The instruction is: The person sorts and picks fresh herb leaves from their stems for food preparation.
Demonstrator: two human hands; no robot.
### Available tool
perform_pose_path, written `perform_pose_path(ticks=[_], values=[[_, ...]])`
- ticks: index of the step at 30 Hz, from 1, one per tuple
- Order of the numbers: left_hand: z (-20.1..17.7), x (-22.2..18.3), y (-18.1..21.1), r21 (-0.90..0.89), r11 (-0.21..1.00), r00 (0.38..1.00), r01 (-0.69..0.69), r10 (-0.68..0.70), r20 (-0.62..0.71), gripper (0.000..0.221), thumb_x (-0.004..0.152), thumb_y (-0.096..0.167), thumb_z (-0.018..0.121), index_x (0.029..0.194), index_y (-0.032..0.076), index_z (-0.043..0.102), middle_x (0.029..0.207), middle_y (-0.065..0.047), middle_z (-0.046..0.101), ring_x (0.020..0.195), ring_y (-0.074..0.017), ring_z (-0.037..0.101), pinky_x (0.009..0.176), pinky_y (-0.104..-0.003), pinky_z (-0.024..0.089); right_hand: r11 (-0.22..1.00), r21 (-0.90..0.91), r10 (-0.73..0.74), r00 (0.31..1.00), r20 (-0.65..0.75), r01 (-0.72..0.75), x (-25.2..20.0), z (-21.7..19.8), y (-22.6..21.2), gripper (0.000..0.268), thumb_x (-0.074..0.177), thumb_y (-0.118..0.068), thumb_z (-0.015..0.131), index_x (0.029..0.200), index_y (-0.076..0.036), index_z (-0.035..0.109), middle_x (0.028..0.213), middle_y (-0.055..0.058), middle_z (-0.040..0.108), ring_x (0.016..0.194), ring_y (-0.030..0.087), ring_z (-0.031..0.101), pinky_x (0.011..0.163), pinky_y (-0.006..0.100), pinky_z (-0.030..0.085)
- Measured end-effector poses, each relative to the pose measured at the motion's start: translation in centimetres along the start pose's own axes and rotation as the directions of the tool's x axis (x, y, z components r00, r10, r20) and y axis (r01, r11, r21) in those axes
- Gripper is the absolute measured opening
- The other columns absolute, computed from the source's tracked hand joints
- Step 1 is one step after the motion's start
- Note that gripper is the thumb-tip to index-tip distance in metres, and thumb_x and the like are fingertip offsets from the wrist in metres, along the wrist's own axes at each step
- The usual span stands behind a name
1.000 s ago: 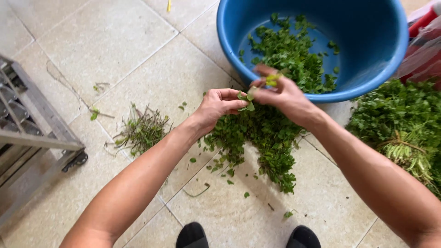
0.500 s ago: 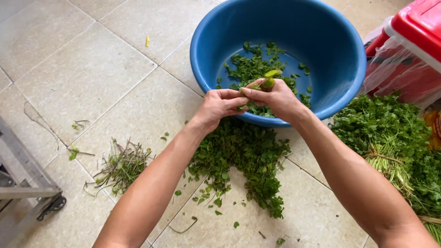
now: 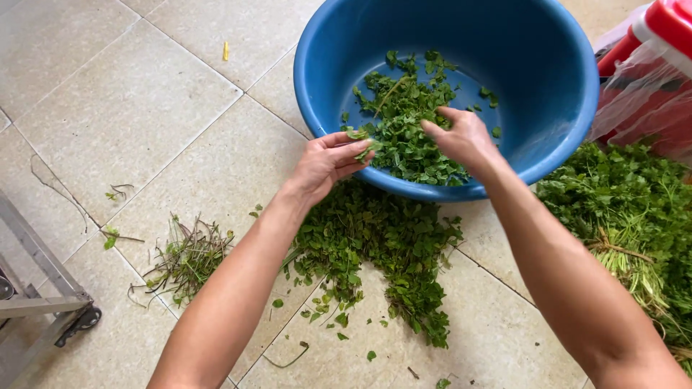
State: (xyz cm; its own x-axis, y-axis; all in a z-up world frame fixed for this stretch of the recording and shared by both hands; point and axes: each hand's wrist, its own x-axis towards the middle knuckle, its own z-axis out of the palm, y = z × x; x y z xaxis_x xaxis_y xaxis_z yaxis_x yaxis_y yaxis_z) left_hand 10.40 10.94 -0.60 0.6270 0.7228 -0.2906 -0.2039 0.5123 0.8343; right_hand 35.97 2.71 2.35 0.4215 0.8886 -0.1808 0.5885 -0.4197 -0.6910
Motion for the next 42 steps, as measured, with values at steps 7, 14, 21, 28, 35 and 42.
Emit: perform_pose_path(ticks=[7,14,21,28,35,42], values=[[2.4,-0.5,-0.5,-0.113,0.99,0.997,-0.082,0.082,-0.002,0.039,0.087,0.008,0.08,0.12,0.009,0.058,0.102,-0.012,0.075,0.091,-0.0232,0.076,0.083,-0.038,0.065,0.724,0.612,-0.467,0.879,0.096,0.317,-3.1,3.9,-3.2,0.039,0.103,-0.034,0.063,0.129,-0.005,0.071,0.106,0.005,0.076,0.095,0.008,0.067,0.085,0.024,0.055],[3.3,-4.4,3.1,0.225,0.97,0.992,-0.087,0.104,-0.067,0.039,0.09,0.032,0.076,0.122,0.01,0.073,0.095,0.0,0.072,0.08,-0.0067,0.069,0.061,-0.021,0.057,0.875,0.402,-0.389,0.885,0.254,0.269,-5.0,3.0,-4.6,0.034,0.109,-0.035,0.056,0.104,-0.004,0.07,0.075,-0.003,0.055,0.069,0.007,0.045,0.06,0.027,0.037],[2.6,-4.9,2.8,0.309,0.889,0.913,-0.337,0.389,-0.124,0.025,0.088,0.028,0.082,0.096,0.005,0.081,0.082,-0.003,0.081,0.073,-0.008,0.076,0.059,-0.02,0.057,0.719,0.662,-0.52,0.796,0.31,0.212,-7.2,4.0,-4.9,0.029,0.112,-0.029,0.047,0.118,-0.003,0.058,0.105,-0.004,0.063,0.099,0.006,0.063,0.087,0.025,0.058],[2.6,-9.7,3.1,0.564,0.493,0.671,-0.662,0.725,0.153,0.021,0.1,0.02,0.077,0.113,0.003,0.08,0.095,-0.008,0.083,0.082,-0.01,0.078,0.072,-0.024,0.065,0.779,0.617,-0.178,0.902,0.392,-0.115,-8.0,6.4,-5.2,0.028,0.11,-0.03,0.043,0.112,-0.005,0.058,0.095,0.004,0.072,0.086,0.015,0.072,0.082,0.031,0.065],[-9.2,-17.8,2.4,0.92,0.388,0.927,-0.048,0.36,-0.103,0.028,0.096,0.025,0.073,0.119,0.008,0.075,0.081,-0.008,0.078,0.062,-0.0126,0.071,0.054,-0.027,0.059,0.715,-0.234,-0.586,0.747,0.314,0.659,-8.5,12.3,1.3,0.018,0.097,-0.017,0.064,0.1,-0.004,0.076,0.094,0.019,0.07,0.087,0.039,0.069,0.079,0.049,0.056],[-18.0,-24.0,0.1,0.796,0.181,0.811,0.577,-0.009,-0.585,0.049,0.088,0.038,0.081,0.126,0.009,0.069,0.117,-0.011,0.074,0.101,-0.0188,0.07,0.096,-0.037,0.055,0.638,-0.361,-0.562,0.731,0.387,0.681,-9.2,12.2,-0.1,0.018,0.087,-0.023,0.074,0.094,-0.007,0.079,0.091,0.015,0.07,0.079,0.036,0.069,0.07,0.051,0.056]])
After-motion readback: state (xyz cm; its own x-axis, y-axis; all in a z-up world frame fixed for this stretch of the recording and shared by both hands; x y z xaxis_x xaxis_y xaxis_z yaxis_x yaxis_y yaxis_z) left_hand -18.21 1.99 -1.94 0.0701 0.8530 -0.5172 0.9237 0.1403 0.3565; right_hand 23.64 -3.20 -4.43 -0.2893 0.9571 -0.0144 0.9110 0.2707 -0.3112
